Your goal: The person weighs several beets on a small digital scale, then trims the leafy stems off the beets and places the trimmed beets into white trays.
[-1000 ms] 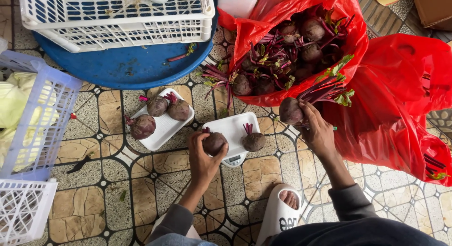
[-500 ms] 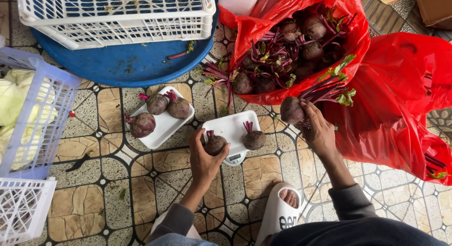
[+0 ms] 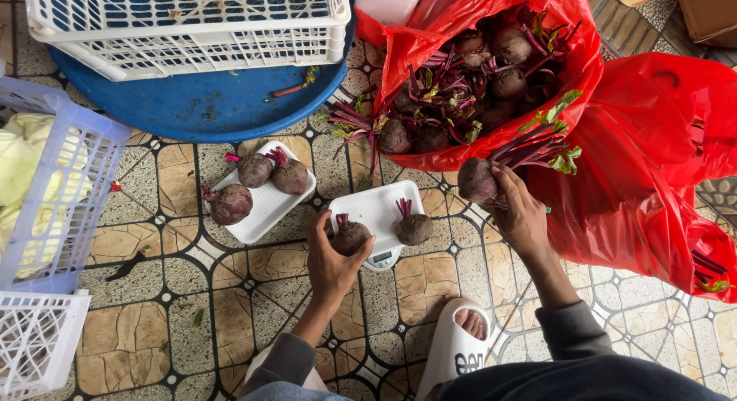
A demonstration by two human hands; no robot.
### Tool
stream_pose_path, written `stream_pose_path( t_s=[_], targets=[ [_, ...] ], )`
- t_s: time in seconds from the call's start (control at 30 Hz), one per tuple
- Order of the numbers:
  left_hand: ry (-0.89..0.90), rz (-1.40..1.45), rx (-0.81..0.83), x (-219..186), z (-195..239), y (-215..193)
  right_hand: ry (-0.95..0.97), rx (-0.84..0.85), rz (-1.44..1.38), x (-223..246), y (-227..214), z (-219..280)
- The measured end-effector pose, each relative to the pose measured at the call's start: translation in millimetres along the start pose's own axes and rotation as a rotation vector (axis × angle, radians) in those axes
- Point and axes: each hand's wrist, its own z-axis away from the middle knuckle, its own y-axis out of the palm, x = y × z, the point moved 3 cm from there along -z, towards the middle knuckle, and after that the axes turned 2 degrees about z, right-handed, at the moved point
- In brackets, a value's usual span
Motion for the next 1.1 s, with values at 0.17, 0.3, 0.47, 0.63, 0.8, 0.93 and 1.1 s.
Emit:
stream_pose_path(
  t_s=[0.17,0.3,0.47,0.63,0.8,0.93,1.1],
  targets=[
    [0.013,-0.014,-0.036,13,0,0,0.007,0.006,0.012,-4,3,5],
    [0.154,-0.001,-0.121,9,-9,-11,0.002,0.014,0.008,-9,9,14],
    [0.356,-0.031,-0.222,-4,-16,-28,0.005,-0.004,0.037,-24,15,25],
    [0.558,0.093,-0.249,-37,-47,-57,0.029,-0.043,0.208,-44,-8,-4],
    [0.693,0.216,-0.004,-154,-93,-99,0.031,0.321,0.561,-44,-40,-112],
    [0.72,0.217,0.321,-205,-126,-93,-0.083,0.569,0.836,-120,14,-106],
    [0.622,-0.237,0.787,-314,-169,-77,0.076,0.653,0.82,-176,74,-99]
  ],
)
